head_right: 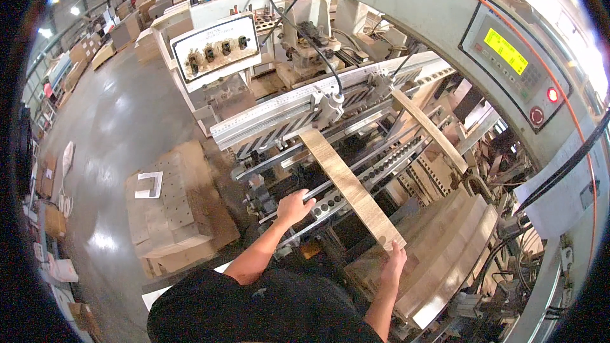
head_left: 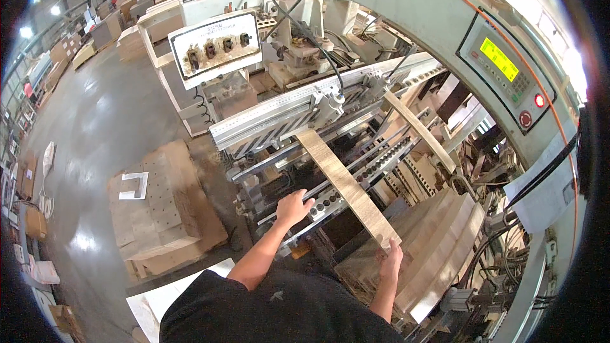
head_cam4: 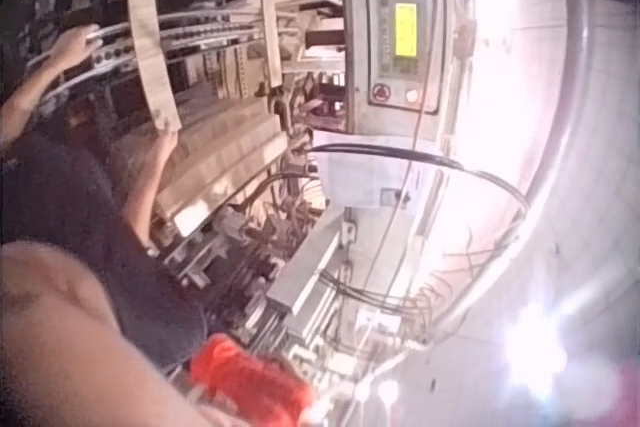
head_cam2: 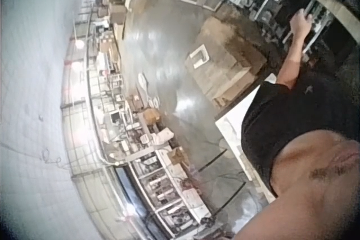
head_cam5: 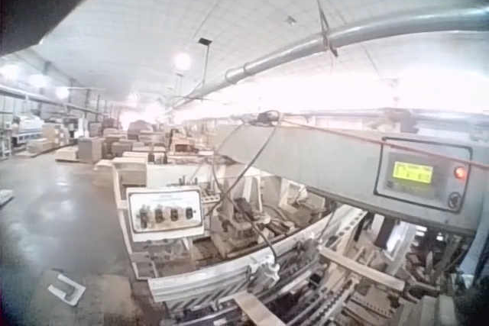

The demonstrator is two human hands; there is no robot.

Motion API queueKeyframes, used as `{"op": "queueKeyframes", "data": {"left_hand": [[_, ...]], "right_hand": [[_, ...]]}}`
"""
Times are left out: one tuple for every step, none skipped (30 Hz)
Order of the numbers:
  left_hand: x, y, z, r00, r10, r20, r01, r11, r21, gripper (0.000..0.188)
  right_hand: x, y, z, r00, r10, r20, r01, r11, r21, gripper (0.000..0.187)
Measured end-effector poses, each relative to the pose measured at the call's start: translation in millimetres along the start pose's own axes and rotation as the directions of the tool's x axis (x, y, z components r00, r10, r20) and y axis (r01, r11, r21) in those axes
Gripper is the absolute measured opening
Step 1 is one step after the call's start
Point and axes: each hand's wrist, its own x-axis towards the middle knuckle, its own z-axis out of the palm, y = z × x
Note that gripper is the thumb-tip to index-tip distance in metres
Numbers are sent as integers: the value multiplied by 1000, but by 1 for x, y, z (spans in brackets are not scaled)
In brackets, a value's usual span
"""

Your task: The person places wooden boards into a woodworking machine, moves to a stack on a pallet, and stacks the boards by hand.

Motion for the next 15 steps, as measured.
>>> {"op": "queueKeyframes", "data": {"left_hand": [[-1,2,2,1000,7,7,-7,1000,0,53],[-3,4,5,1000,-5,-29,4,999,-51,53],[-2,3,5,997,-28,-75,20,995,-102,53],[-1,5,2,996,-64,-56,53,981,-186,55],[1,4,7,996,-66,-61,53,981,-189,55],[4,1,16,983,41,-179,-73,982,-175,58],[3,11,14,947,147,-285,-194,970,-143,63],[4,23,13,953,212,-217,-251,953,-169,72],[4,39,12,916,335,-222,-352,935,-40,80],[3,61,9,894,406,-189,-417,909,-21,84],[7,77,11,876,471,-105,-470,882,31,86],[5,97,5,832,548,-92,-545,837,52,87],[9,116,-4,794,608,-9,-606,793,57,79],[14,129,-5,771,635,-43,-633,772,62,72],[20,140,-10,746,661,-87,-657,751,71,66]], "right_hand": [[3,1,-3,999,-21,42,19,999,33,39],[10,12,-5,997,-19,-81,22,999,44,38],[7,10,-2,997,-20,-77,24,999,44,38],[0,2,2,1000,-10,-23,11,998,59,38],[-7,-6,6,1000,0,31,-2,997,73,39],[-14,-16,10,999,-7,35,5,998,69,39],[-22,-23,11,1000,-5,10,4,995,104,37],[-32,-32,12,1000,0,-17,2,990,138,36],[-48,-50,14,999,8,-46,0,986,165,32],[-56,-63,9,997,-61,-37,66,988,141,32],[-64,-76,3,991,-129,-26,131,985,115,32],[-77,-92,8,972,-231,-42,235,960,152,34],[-95,-111,21,943,-322,-83,332,929,166,41],[-94,-117,20,918,-396,-13,390,896,213,43],[-94,-125,21,878,-475,59,445,855,265,45]]}}
